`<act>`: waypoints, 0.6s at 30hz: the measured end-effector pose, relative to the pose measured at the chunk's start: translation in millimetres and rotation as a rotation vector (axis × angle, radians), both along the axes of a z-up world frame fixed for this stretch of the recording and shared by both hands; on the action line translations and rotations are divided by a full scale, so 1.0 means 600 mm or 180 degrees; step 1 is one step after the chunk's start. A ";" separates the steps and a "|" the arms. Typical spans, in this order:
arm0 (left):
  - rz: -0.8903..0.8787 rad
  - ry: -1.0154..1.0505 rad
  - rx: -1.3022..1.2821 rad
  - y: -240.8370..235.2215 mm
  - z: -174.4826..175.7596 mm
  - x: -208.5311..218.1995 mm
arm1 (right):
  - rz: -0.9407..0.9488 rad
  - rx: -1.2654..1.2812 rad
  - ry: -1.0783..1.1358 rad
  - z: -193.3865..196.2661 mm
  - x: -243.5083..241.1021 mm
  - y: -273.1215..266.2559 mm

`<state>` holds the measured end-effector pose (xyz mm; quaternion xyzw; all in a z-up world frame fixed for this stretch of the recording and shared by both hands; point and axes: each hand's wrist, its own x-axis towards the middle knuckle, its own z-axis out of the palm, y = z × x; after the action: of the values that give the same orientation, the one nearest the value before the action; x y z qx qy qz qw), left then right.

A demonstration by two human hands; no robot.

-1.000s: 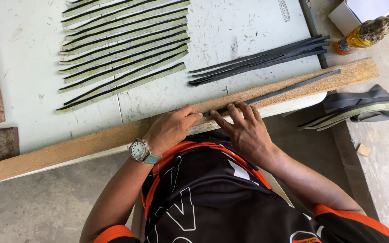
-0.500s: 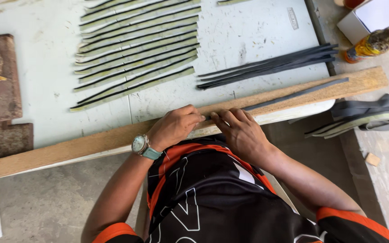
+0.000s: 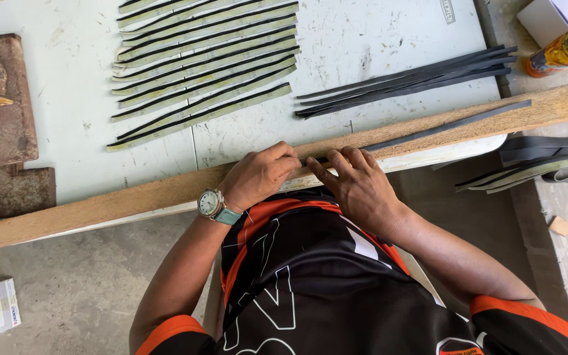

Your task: The person repeatedly picks up a long green strip and a black strip, places them together on a wooden block, and presses them together with both hands. The person then sets the combined strip aside and repeats the process with new strips from the table.

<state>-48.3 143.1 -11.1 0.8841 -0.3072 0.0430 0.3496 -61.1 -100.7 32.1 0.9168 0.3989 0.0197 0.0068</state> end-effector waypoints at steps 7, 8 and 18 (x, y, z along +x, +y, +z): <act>-0.0059 -0.0830 0.0561 -0.007 -0.005 -0.007 | 0.0017 -0.0056 -0.0251 -0.005 -0.003 0.004; 0.0042 -0.0858 0.0710 -0.004 0.000 -0.019 | 0.0042 -0.0043 -0.0343 -0.006 -0.006 0.003; 0.0738 0.0700 0.0874 -0.050 0.012 -0.092 | -0.0415 0.0447 0.0319 -0.024 -0.031 0.016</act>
<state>-103.5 113.3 -3.7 0.9522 -0.1664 -0.0560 0.2500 -79.9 -91.1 17.6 0.9388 0.3359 0.0012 -0.0762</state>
